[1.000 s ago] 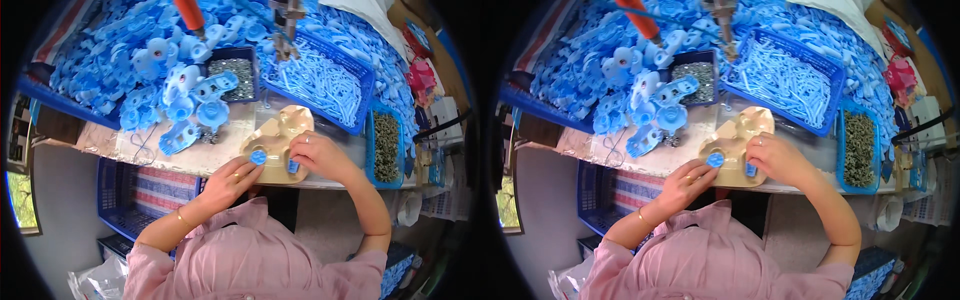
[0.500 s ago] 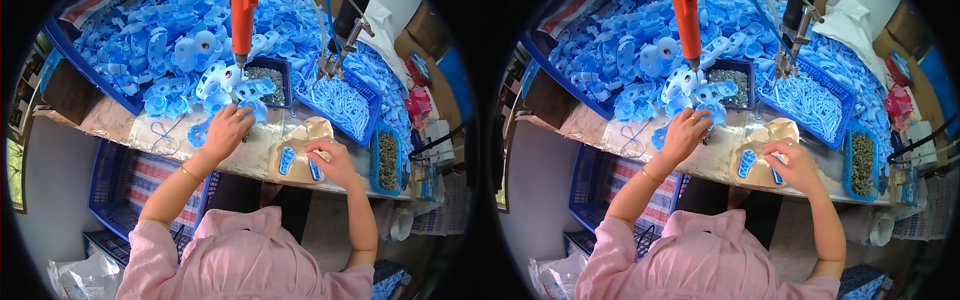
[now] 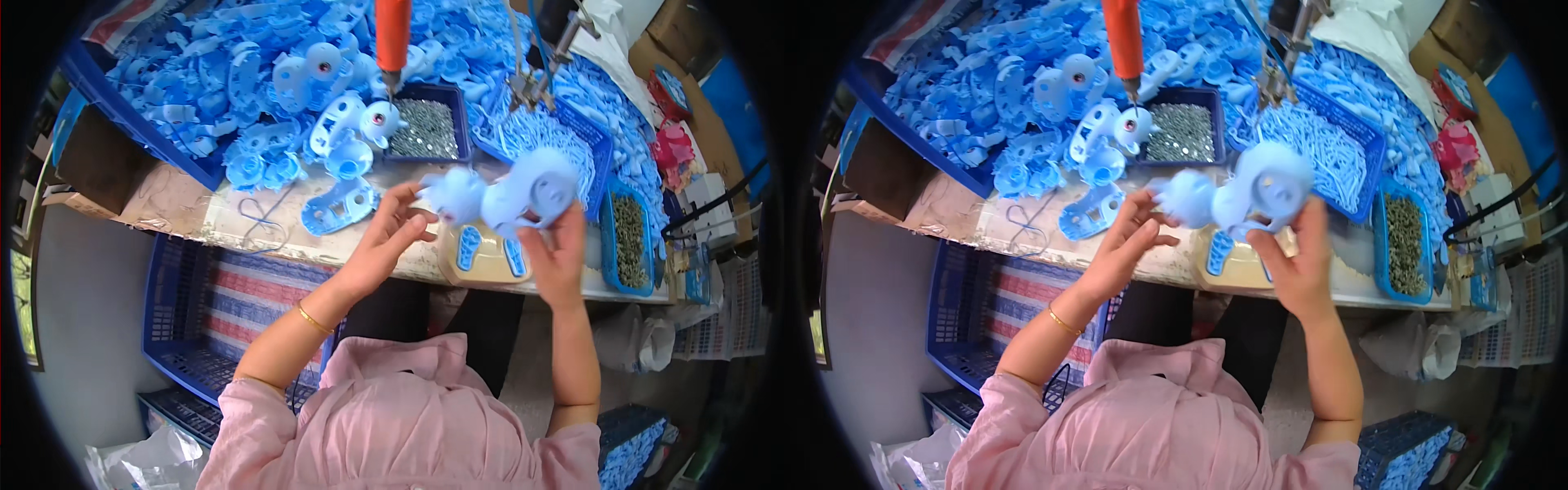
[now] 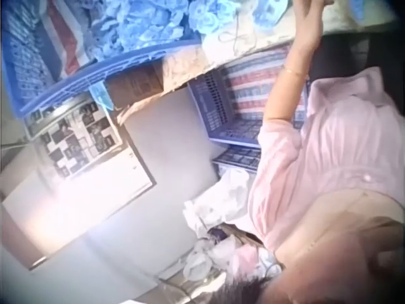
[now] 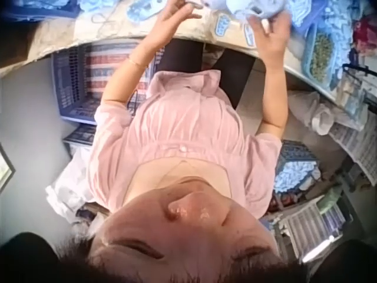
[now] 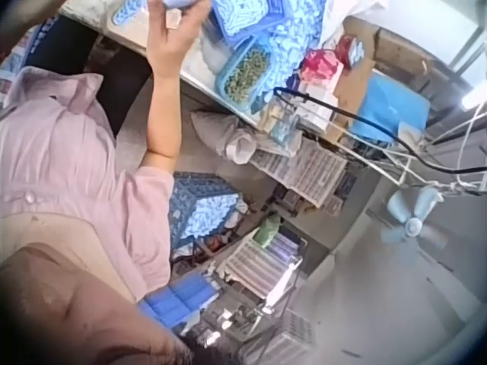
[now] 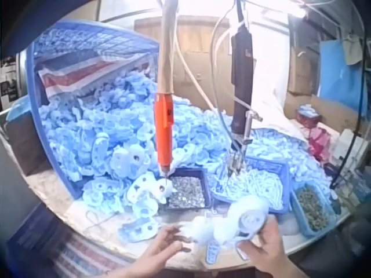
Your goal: Assembling small blue plastic toy animals by attaching components with a glue gun and soldering-style heating tool.
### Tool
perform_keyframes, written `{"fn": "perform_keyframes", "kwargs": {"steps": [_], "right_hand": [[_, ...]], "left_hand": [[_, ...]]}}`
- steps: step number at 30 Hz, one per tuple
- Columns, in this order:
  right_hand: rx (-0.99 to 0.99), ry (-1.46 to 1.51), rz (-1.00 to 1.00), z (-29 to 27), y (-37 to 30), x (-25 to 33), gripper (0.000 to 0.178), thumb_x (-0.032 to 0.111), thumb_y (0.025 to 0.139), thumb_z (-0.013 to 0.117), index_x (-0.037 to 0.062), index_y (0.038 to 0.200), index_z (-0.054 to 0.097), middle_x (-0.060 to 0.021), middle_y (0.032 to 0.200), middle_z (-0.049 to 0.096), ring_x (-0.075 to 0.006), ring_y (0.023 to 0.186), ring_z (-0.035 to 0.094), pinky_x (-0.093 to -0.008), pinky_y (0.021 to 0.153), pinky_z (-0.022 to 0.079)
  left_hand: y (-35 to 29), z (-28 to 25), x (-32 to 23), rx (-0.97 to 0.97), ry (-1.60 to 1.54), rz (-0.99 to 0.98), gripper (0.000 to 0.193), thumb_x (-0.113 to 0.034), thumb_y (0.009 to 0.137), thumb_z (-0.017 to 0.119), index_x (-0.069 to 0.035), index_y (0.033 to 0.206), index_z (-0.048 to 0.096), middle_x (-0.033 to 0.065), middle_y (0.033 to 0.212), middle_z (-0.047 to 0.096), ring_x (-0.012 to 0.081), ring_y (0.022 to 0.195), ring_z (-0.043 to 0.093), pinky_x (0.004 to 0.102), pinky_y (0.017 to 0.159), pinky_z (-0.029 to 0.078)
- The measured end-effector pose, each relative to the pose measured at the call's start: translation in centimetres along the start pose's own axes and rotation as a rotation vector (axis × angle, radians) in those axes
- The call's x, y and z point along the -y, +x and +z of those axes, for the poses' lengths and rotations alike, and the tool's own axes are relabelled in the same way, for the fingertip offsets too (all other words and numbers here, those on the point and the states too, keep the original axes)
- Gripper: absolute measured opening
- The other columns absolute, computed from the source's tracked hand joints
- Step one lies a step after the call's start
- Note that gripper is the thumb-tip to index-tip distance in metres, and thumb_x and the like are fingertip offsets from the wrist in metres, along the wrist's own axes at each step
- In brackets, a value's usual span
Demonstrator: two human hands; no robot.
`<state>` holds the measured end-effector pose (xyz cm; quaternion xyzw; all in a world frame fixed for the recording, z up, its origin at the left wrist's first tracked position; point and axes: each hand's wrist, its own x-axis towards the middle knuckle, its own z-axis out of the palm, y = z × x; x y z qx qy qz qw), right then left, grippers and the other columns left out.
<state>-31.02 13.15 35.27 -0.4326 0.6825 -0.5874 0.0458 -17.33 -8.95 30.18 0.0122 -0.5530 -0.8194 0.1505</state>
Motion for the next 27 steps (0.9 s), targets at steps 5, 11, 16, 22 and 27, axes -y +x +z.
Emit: {"fn": "perform_keyframes", "kwargs": {"steps": [5,11,16,22,27], "right_hand": [[0.030,-0.552,-0.211,-4.0,-1.0,1.3,0.040,0.002,0.080,0.079,0.0057,0.117,0.064,-0.0054,0.099,0.063,-0.0191,0.090,0.061,-0.0349,0.079,0.051],[0.178,-0.892,-0.279,-0.3,-3.0,-3.4,0.037,0.006,0.076,0.073,0.0121,0.112,0.072,-0.0056,0.097,0.063,-0.0266,0.085,0.059,-0.0379,0.073,0.050],[0.297,-0.879,-0.230,-0.1,-2.8,-4.1,0.044,0.004,0.080,0.064,0.0116,0.123,0.068,-0.0042,0.101,0.062,-0.0251,0.090,0.058,-0.0371,0.076,0.052],[0.495,-0.860,-0.188,-1.0,-1.7,-3.7,0.045,0.003,0.081,0.060,0.0072,0.125,0.065,-0.0046,0.100,0.059,-0.0244,0.093,0.056,-0.0357,0.079,0.052],[0.564,-0.853,-0.108,-1.2,-0.8,-3.6,0.041,0.005,0.083,0.062,0.0068,0.124,0.065,-0.0054,0.102,0.061,-0.0256,0.096,0.058,-0.0361,0.082,0.051]], "left_hand": [[0.4,1.1,0.7,0.075,0.784,0.156,0.068,-0.018,0.090,0.072,-0.003,0.147,0.036,0.0145,0.145,0.047,0.0273,0.123,0.052,0.0412,0.103,0.045],[2.3,3.2,2.9,0.164,1.041,0.248,0.084,-0.015,0.076,0.079,-0.002,0.146,0.035,0.0204,0.139,0.050,0.0419,0.128,0.045,0.0470,0.109,0.039],[2.5,3.1,3.2,0.195,1.031,0.184,0.082,-0.012,0.075,0.078,-0.002,0.145,0.036,0.0183,0.141,0.049,0.0408,0.129,0.044,0.0464,0.110,0.038],[2.7,3.6,2.9,0.207,1.030,0.172,0.078,-0.008,0.076,0.076,-0.002,0.144,0.039,0.0176,0.142,0.048,0.0405,0.131,0.043,0.0464,0.111,0.036],[3.2,3.8,2.7,0.266,1.087,0.215,0.078,-0.009,0.077,0.075,-0.003,0.146,0.039,0.0178,0.146,0.046,0.0381,0.136,0.040,0.0478,0.114,0.032]]}}
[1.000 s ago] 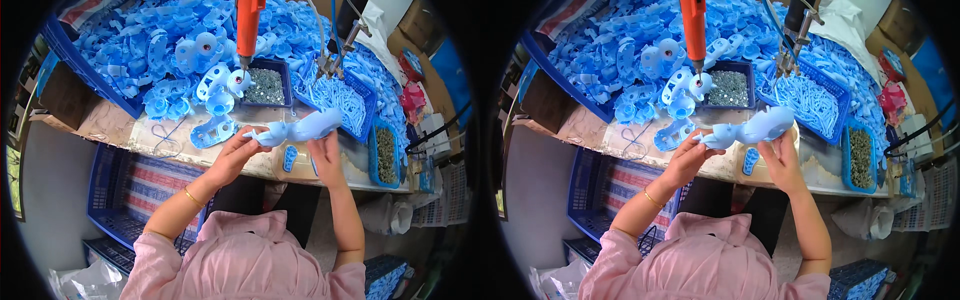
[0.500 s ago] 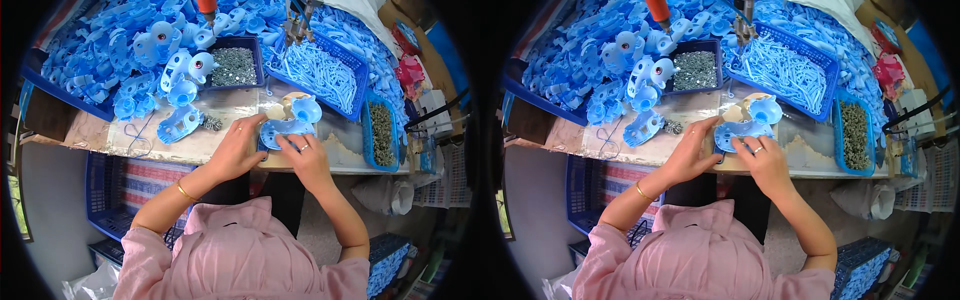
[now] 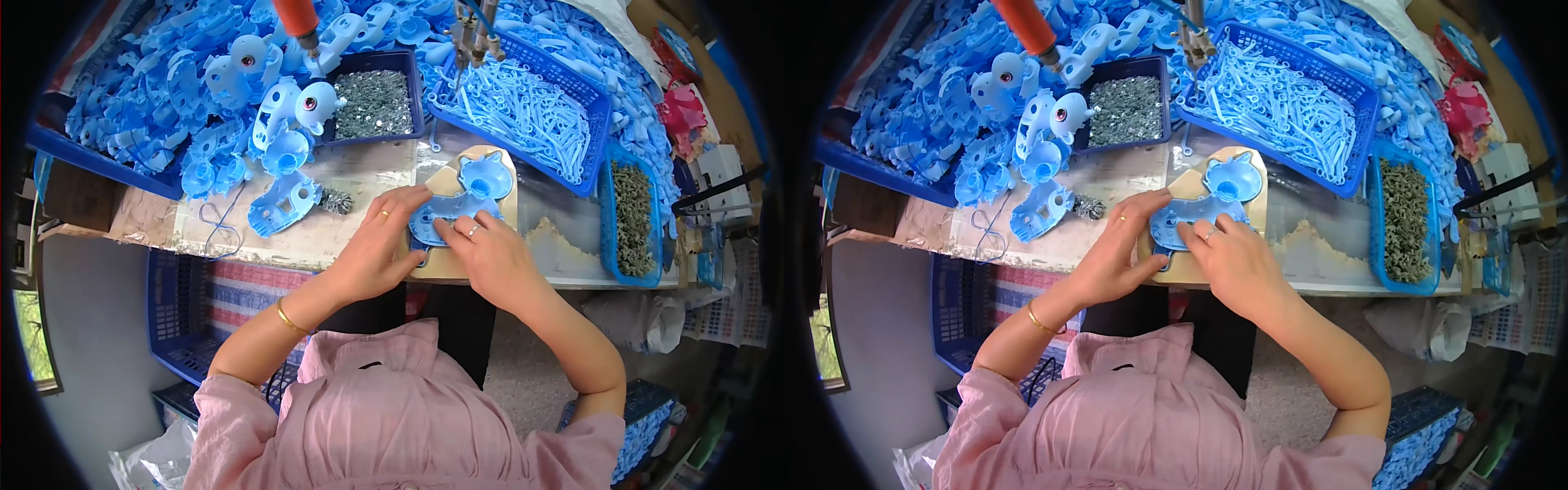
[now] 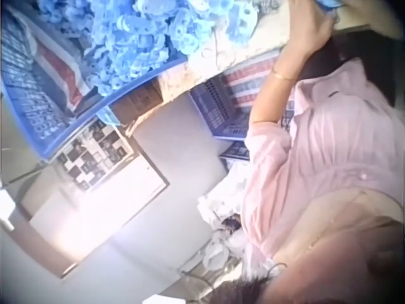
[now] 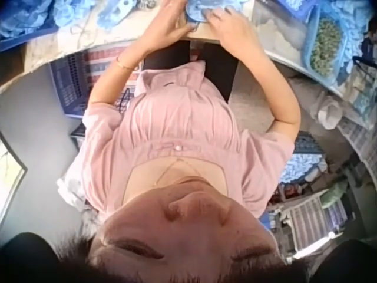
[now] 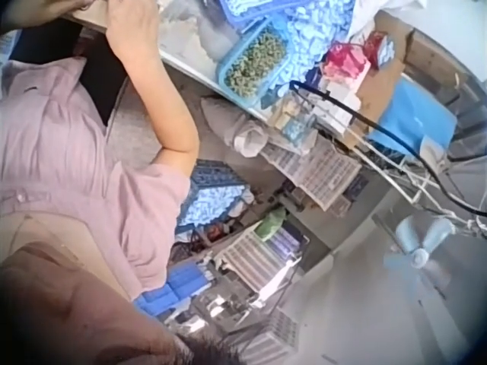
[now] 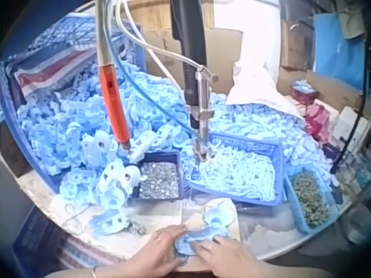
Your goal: Assembling small blue plastic toy animals by attaching components with a glue gun and soldering-style heating tool.
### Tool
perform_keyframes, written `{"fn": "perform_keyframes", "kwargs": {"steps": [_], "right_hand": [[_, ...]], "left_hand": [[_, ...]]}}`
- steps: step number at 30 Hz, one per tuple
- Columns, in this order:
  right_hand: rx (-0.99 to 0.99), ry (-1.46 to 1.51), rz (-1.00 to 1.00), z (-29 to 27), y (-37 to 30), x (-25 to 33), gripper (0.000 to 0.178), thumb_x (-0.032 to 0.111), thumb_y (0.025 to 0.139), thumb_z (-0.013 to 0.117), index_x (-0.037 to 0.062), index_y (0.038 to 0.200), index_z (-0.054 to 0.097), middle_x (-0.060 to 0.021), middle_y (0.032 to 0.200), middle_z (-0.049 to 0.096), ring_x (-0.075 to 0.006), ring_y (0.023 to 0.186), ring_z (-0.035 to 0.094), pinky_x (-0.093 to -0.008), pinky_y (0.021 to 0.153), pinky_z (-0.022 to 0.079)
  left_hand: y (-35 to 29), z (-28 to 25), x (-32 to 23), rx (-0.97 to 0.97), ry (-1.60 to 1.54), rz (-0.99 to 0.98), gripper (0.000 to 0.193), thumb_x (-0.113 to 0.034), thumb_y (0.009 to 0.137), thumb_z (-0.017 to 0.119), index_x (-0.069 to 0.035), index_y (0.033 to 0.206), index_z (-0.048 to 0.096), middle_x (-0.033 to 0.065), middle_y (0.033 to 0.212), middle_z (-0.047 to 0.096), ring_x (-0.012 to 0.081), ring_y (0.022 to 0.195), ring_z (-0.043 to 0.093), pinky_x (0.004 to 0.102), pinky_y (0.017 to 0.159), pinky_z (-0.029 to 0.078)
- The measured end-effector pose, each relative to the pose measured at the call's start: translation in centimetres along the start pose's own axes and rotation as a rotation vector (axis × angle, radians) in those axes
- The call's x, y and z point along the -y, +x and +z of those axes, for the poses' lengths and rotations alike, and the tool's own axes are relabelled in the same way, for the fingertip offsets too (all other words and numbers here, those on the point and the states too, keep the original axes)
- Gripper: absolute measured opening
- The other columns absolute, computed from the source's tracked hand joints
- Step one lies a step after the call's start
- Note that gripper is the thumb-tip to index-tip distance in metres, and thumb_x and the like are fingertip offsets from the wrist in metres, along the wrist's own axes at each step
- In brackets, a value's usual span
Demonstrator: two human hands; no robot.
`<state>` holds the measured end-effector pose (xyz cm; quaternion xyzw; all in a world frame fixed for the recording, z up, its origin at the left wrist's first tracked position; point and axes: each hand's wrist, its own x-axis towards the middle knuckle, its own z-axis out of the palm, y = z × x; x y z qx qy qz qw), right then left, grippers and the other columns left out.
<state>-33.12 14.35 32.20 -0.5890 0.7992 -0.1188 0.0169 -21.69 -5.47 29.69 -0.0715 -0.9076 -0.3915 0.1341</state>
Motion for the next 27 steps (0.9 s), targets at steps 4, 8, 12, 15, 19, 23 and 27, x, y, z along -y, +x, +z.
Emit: {"fn": "perform_keyframes", "kwargs": {"steps": [4,8,12,15,19,23,27], "right_hand": [[-0.102,0.239,-0.074,-0.8,0.2,-2.5,0.034,0.007,0.087,0.063,0.0068,0.120,0.066,-0.0079,0.103,0.065,-0.0272,0.094,0.062,-0.0364,0.080,0.052],[-0.534,0.153,0.356,-3.4,2.0,-10.4,0.019,0.008,0.087,0.066,0.0063,0.106,0.071,-0.0118,0.096,0.067,-0.0320,0.080,0.064,-0.0401,0.073,0.053],[-0.408,-0.156,0.465,-1.9,4.0,-16.9,0.011,0.008,0.087,0.067,0.0058,0.098,0.070,-0.0117,0.091,0.067,-0.0311,0.085,0.065,-0.0407,0.072,0.053],[-0.364,-0.361,0.430,-1.2,4.6,-18.8,0.010,0.009,0.088,0.068,0.0060,0.097,0.070,-0.0114,0.089,0.068,-0.0305,0.087,0.065,-0.0396,0.073,0.052],[-0.539,0.012,0.473,-3.1,4.1,-17.4,0.010,0.010,0.090,0.069,0.0046,0.098,0.068,-0.0076,0.092,0.071,-0.0220,0.086,0.067,-0.0328,0.076,0.052],[-0.396,1.005,0.532,-5.2,2.4,-11.7,0.015,0.012,0.094,0.068,-0.0005,0.101,0.067,-0.0032,0.093,0.070,-0.0106,0.087,0.065,-0.0262,0.079,0.051],[-0.337,1.161,0.455,-3.2,1.0,-5.1,0.017,0.009,0.092,0.070,-0.0010,0.106,0.068,-0.0043,0.094,0.072,-0.0101,0.087,0.067,-0.0260,0.077,0.054]], "left_hand": [[0.6,-0.8,-1.3,0.025,0.041,0.005,0.071,-0.011,0.080,0.073,-0.004,0.144,0.043,0.0184,0.147,0.045,0.0410,0.137,0.039,0.0488,0.115,0.031],[1.4,-0.8,-2.3,0.004,0.042,0.048,0.061,-0.012,0.083,0.073,-0.005,0.138,0.049,0.0184,0.146,0.046,0.0411,0.135,0.041,0.0487,0.113,0.034],[3.2,-0.2,-2.9,-0.012,0.032,0.115,0.053,-0.011,0.084,0.073,-0.006,0.133,0.053,0.0179,0.145,0.047,0.0399,0.135,0.042,0.0482,0.112,0.036],[4.1,-0.1,-2.9,-0.025,0.051,0.158,0.048,-0.009,0.085,0.072,-0.006,0.130,0.056,0.0174,0.143,0.049,0.0396,0.133,0.044,0.0479,0.110,0.038],[5.4,-0.3,-2.7,-0.085,0.065,0.198,0.039,-0.009,0.088,0.069,-0.004,0.125,0.059,0.0171,0.136,0.055,0.0399,0.127,0.049,0.0476,0.107,0.041],[7.7,0.5,-2.8,-0.180,-0.126,0.061,0.035,-0.012,0.096,0.064,0.000,0.129,0.060,0.0183,0.126,0.063,0.0331,0.116,0.060,0.0414,0.100,0.047],[9.4,2.6,-3.3,-0.135,-0.604,-0.269,0.033,-0.020,0.102,0.059,0.002,0.126,0.065,0.0088,0.107,0.072,0.0126,0.093,0.065,0.0272,0.082,0.052]]}}
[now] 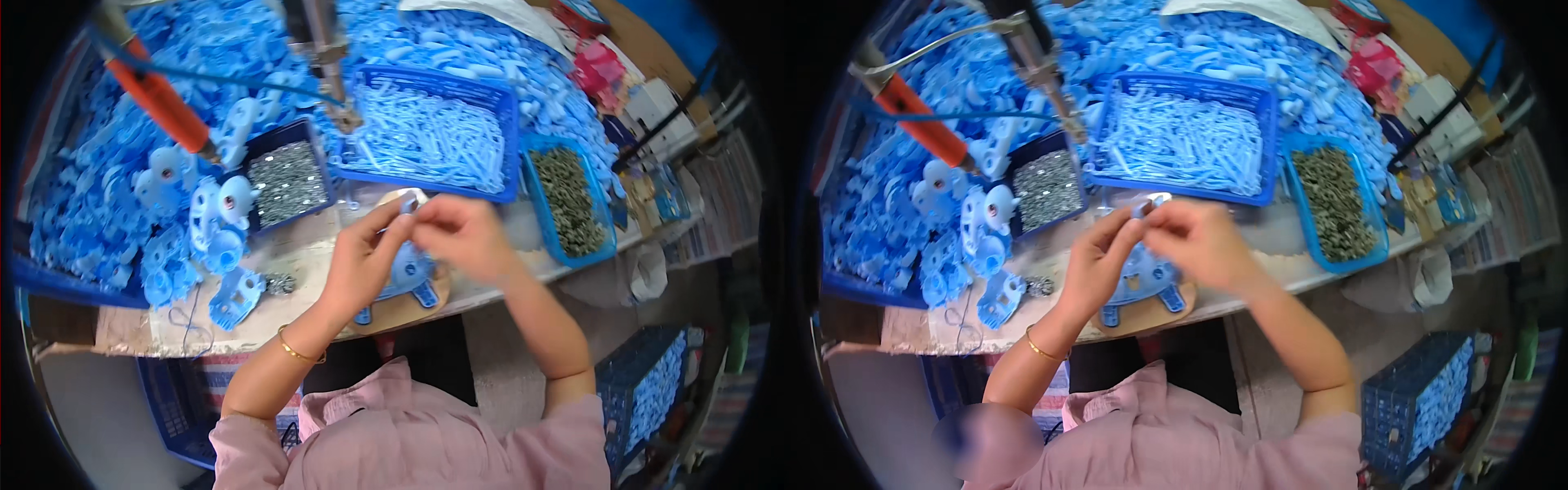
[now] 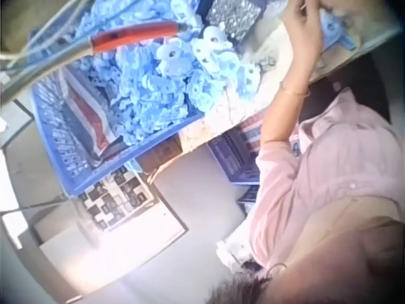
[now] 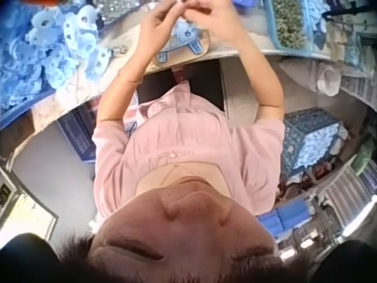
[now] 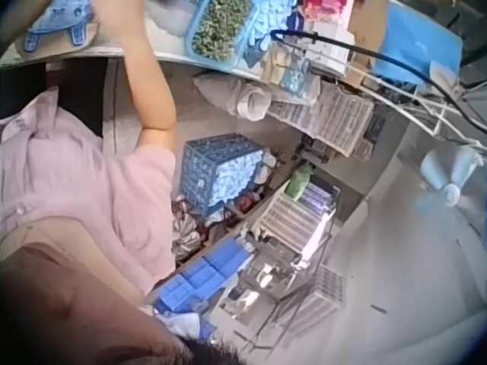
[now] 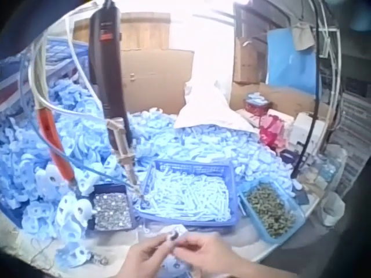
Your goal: Assembling small blue plastic toy animals by attaching components with a glue gun and soldering-style heating tool.
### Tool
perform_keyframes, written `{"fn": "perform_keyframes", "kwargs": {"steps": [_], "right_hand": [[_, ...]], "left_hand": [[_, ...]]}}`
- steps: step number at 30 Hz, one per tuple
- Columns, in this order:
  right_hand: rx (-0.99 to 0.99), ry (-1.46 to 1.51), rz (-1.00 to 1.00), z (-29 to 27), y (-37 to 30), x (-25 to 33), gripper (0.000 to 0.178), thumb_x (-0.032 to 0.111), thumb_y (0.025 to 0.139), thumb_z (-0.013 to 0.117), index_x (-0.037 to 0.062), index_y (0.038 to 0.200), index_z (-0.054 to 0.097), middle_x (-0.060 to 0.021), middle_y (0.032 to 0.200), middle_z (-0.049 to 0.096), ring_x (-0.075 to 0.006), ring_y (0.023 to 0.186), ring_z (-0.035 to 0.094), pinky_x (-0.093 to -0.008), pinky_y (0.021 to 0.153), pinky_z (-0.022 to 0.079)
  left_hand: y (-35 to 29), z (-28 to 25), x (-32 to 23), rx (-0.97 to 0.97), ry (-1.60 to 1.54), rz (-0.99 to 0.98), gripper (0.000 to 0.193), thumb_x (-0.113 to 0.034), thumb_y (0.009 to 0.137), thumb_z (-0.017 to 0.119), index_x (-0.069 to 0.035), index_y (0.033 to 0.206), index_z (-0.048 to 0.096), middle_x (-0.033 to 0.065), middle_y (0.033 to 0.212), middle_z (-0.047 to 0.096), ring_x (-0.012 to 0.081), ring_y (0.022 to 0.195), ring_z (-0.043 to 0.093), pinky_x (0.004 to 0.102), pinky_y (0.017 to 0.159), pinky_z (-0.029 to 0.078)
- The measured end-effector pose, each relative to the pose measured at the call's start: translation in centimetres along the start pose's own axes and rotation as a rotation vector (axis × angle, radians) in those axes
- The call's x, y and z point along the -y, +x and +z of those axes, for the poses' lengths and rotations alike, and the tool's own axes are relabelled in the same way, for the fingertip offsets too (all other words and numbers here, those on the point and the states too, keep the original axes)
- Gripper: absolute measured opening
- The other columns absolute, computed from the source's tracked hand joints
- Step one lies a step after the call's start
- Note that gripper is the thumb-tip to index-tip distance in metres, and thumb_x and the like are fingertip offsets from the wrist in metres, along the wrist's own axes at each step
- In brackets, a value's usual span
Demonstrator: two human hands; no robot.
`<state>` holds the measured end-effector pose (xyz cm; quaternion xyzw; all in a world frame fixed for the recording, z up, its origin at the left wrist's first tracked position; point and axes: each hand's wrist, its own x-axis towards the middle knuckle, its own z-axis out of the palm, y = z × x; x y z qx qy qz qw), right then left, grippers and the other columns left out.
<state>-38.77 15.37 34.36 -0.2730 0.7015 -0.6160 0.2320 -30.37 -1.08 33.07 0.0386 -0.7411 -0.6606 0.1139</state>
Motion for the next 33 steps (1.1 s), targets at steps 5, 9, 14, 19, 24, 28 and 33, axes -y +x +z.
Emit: {"fn": "perform_keyframes", "kwargs": {"steps": [5,9,14,19,24,28,33], "right_hand": [[-0.014,-0.346,-0.012,-2.7,-3.5,1.9,0.021,0.009,0.088,0.074,0.0007,0.107,0.073,-0.0056,0.095,0.073,-0.0084,0.086,0.067,-0.0252,0.075,0.053],[-0.489,-0.751,0.103,-15.9,-5.5,-1.0,0.016,0.009,0.087,0.071,0.0008,0.100,0.073,-0.0063,0.084,0.073,-0.0106,0.075,0.066,-0.0272,0.069,0.052],[-0.413,-1.047,0.215,-21.5,-5.1,-7.1,0.014,0.015,0.086,0.074,0.0017,0.087,0.070,-0.0050,0.078,0.069,-0.0125,0.070,0.062,-0.0302,0.064,0.050],[-0.482,-0.586,0.165,-24.4,-5.7,-7.6,0.010,0.015,0.089,0.071,0.0062,0.092,0.068,0.0027,0.081,0.064,-0.0088,0.073,0.057,-0.0243,0.066,0.046],[-0.538,-0.222,0.352,-24.8,-5.5,-5.7,0.014,0.015,0.090,0.071,0.0056,0.100,0.069,0.0023,0.082,0.065,-0.0063,0.072,0.058,-0.0225,0.066,0.048],[-0.541,-0.201,0.312,-24.0,-5.9,-4.6,0.018,0.015,0.091,0.070,0.0037,0.105,0.070,0.0014,0.083,0.066,-0.0065,0.072,0.059,-0.0234,0.066,0.049],[-0.294,-0.204,0.138,-16.5,-4.8,0.0,0.017,0.013,0.094,0.067,0.0022,0.106,0.071,0.0010,0.085,0.065,-0.0063,0.076,0.058,-0.0227,0.070,0.049]], "left_hand": [[-1.2,-0.7,0.1,0.053,-0.078,-0.037,0.030,-0.021,0.106,0.052,0.003,0.117,0.067,0.0066,0.095,0.071,0.0106,0.080,0.064,0.0242,0.073,0.051],[-1.6,-2.7,-0.7,0.038,-0.170,-0.124,0.030,-0.027,0.109,0.043,-0.002,0.109,0.058,0.0064,0.081,0.066,0.0125,0.067,0.063,0.0231,0.068,0.050],[-2.3,-1.8,-0.6,0.088,-0.222,-0.169,0.031,-0.027,0.109,0.044,-0.001,0.110,0.062,0.0043,0.079,0.064,0.0104,0.068,0.060,0.0233,0.066,0.048],[-2.5,-2.4,-0.4,0.139,-0.166,-0.167,0.032,-0.027,0.109,0.045,0.000,0.114,0.062,0.0027,0.078,0.062,0.0071,0.067,0.054,0.0215,0.064,0.044],[-2.8,-2.7,-0.7,0.153,-0.106,-0.203,0.030,-0.024,0.108,0.046,0.000,0.117,0.061,0.0008,0.078,0.061,0.0031,0.064,0.046,0.0188,0.060,0.037],[-3.1,-2.7,-0.8,0.180,-0.124,-0.204,0.023,-0.019,0.107,0.048,-0.001,0.118,0.058,0.0012,0.079,0.060,0.0033,0.069,0.050,0.0191,0.064,0.039],[-3.3,-2.3,-0.7,0.211,-0.132,-0.141,0.011,-0.013,0.105,0.052,-0.002,0.108,0.050,0.0032,0.080,0.061,0.0090,0.080,0.060,0.0246,0.074,0.046]]}}
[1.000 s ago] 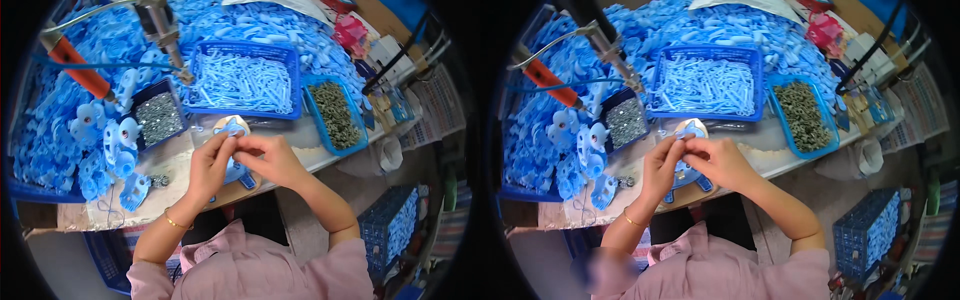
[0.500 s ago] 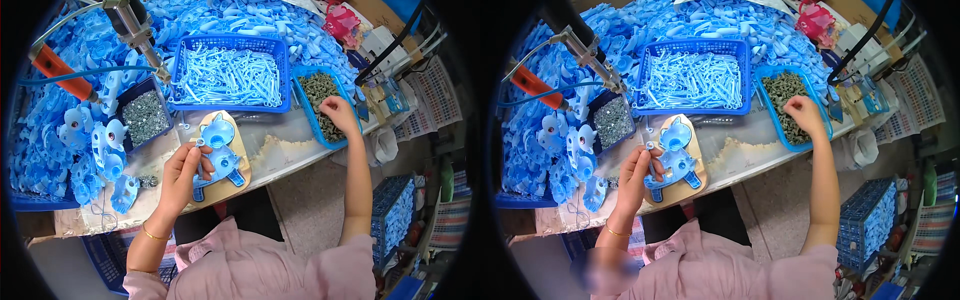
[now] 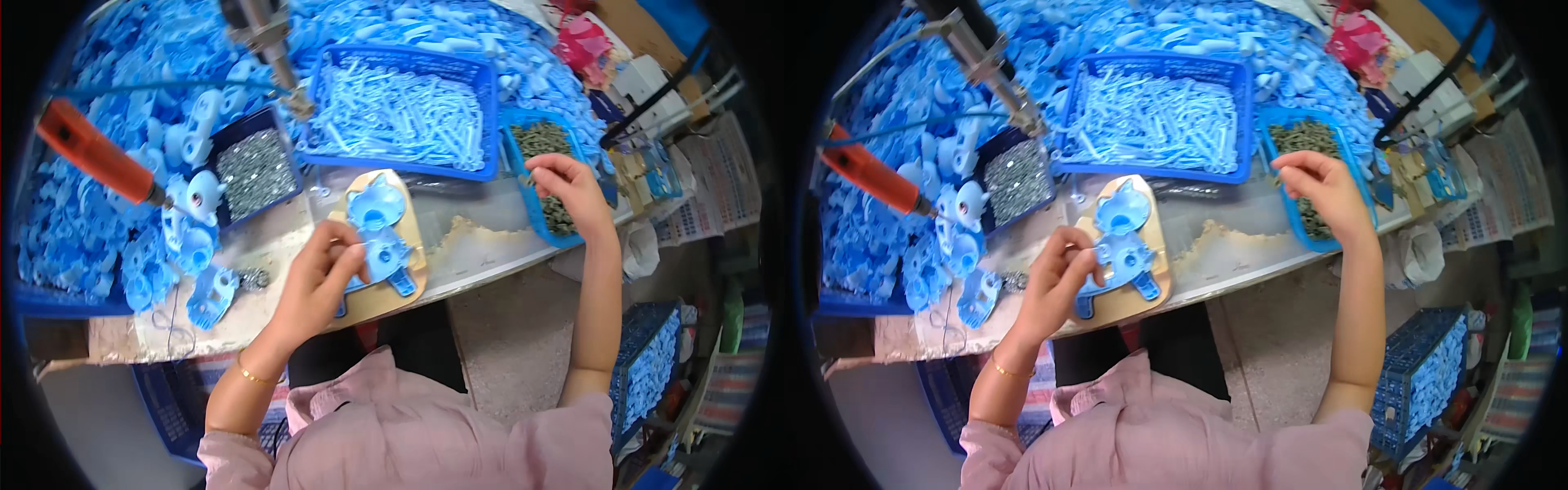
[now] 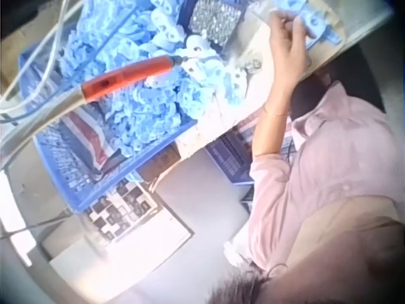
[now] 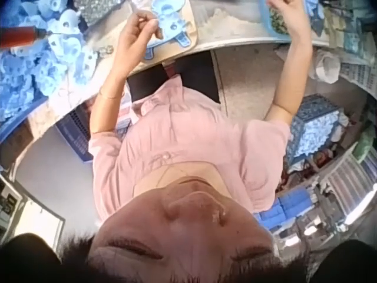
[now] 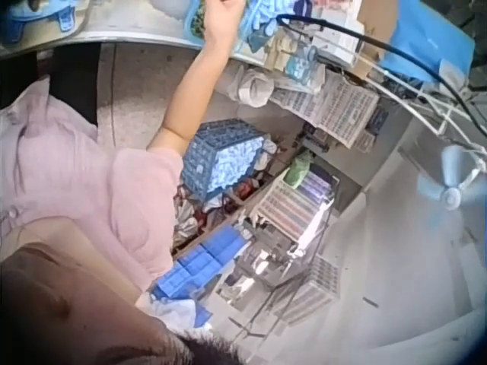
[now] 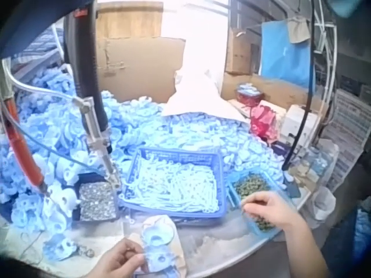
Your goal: Assembling small blue plastic toy animals by attaching components with a glue gun and soldering-style heating tool.
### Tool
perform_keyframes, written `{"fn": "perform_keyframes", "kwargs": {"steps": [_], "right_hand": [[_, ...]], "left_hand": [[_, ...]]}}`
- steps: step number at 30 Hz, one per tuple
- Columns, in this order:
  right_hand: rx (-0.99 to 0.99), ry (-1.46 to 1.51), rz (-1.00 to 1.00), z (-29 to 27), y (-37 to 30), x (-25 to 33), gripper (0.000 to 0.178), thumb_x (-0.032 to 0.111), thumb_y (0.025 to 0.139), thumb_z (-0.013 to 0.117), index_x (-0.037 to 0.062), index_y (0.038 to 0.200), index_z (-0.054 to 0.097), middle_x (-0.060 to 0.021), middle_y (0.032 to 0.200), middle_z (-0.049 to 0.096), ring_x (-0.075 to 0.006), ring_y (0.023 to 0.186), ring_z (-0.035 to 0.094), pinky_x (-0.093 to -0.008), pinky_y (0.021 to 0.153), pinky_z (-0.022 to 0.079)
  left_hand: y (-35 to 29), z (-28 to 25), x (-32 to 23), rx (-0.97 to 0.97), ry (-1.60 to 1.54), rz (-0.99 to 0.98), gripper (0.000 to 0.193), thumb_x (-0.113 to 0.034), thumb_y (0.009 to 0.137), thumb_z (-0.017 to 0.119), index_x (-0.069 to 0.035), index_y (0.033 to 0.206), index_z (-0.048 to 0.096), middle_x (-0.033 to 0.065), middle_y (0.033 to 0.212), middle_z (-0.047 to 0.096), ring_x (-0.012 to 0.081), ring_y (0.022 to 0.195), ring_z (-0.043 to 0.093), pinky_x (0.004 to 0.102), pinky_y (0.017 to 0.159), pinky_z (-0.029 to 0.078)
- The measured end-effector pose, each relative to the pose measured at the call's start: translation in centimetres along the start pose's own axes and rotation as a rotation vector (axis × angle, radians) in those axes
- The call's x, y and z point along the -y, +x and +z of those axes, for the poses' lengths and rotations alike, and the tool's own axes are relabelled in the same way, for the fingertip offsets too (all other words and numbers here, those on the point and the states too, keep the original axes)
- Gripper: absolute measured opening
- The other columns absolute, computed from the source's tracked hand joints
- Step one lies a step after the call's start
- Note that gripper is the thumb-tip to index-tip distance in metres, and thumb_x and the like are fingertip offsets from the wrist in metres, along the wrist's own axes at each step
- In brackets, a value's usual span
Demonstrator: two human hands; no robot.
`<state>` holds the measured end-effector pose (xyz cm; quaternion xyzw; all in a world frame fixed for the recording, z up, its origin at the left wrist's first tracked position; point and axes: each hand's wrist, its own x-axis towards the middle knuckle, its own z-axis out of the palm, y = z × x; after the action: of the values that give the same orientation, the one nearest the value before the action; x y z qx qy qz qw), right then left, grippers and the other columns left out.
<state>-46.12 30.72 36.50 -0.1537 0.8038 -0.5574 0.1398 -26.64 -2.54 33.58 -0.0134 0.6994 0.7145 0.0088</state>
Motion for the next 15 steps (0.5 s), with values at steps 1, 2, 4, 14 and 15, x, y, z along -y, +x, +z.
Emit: {"fn": "perform_keyframes", "kwargs": {"steps": [1,2,4,14,15], "right_hand": [[0.093,-0.013,-0.033,3.0,-0.6,1.6,0.016,0.012,0.095,0.066,0.0019,0.106,0.071,0.0008,0.087,0.065,-0.0066,0.076,0.058,-0.0227,0.071,0.049],[0.174,-0.034,-0.063,5.9,-1.4,2.9,0.015,0.011,0.096,0.065,0.0016,0.106,0.071,0.0006,0.089,0.065,-0.0069,0.077,0.058,-0.0227,0.072,0.049],[0.350,0.031,-0.092,10.2,-2.6,4.0,0.014,0.010,0.097,0.064,0.0013,0.107,0.070,0.0001,0.092,0.065,-0.0070,0.079,0.059,-0.0234,0.072,0.050],[0.468,0.047,-0.071,15.0,-2.9,4.6,0.015,0.008,0.097,0.065,-0.0005,0.108,0.069,-0.0028,0.096,0.069,-0.0078,0.078,0.063,-0.0235,0.070,0.052],[0.484,0.090,-0.056,15.0,-3.1,4.8,0.015,0.008,0.097,0.065,-0.0006,0.108,0.069,-0.0029,0.096,0.069,-0.0078,0.078,0.063,-0.0233,0.069,0.052]], "left_hand": [[0.0,0.2,-0.2,0.021,0.024,-0.017,0.012,-0.014,0.105,0.053,-0.002,0.107,0.050,0.0039,0.080,0.062,0.0091,0.079,0.061,0.0246,0.074,0.047],[0.1,0.7,0.1,0.046,0.029,-0.018,0.014,-0.014,0.104,0.055,-0.002,0.107,0.049,0.0042,0.081,0.062,0.0099,0.078,0.062,0.0258,0.073,0.049],[0.1,1.6,0.1,0.073,0.015,-0.034,0.016,-0.014,0.103,0.057,-0.001,0.106,0.049,0.0038,0.081,0.062,0.0104,0.078,0.064,0.0264,0.072,0.049],[-0.9,0.8,-0.1,0.089,0.009,-0.057,0.014,-0.011,0.102,0.057,-0.001,0.106,0.049,0.0026,0.093,0.060,0.0072,0.083,0.062,0.0228,0.074,0.049],[-0.9,0.8,-0.1,0.092,0.051,-0.067,0.014,-0.011,0.102,0.058,0.000,0.106,0.049,0.0026,0.093,0.060,0.0074,0.083,0.062,0.0229,0.074,0.049]]}}
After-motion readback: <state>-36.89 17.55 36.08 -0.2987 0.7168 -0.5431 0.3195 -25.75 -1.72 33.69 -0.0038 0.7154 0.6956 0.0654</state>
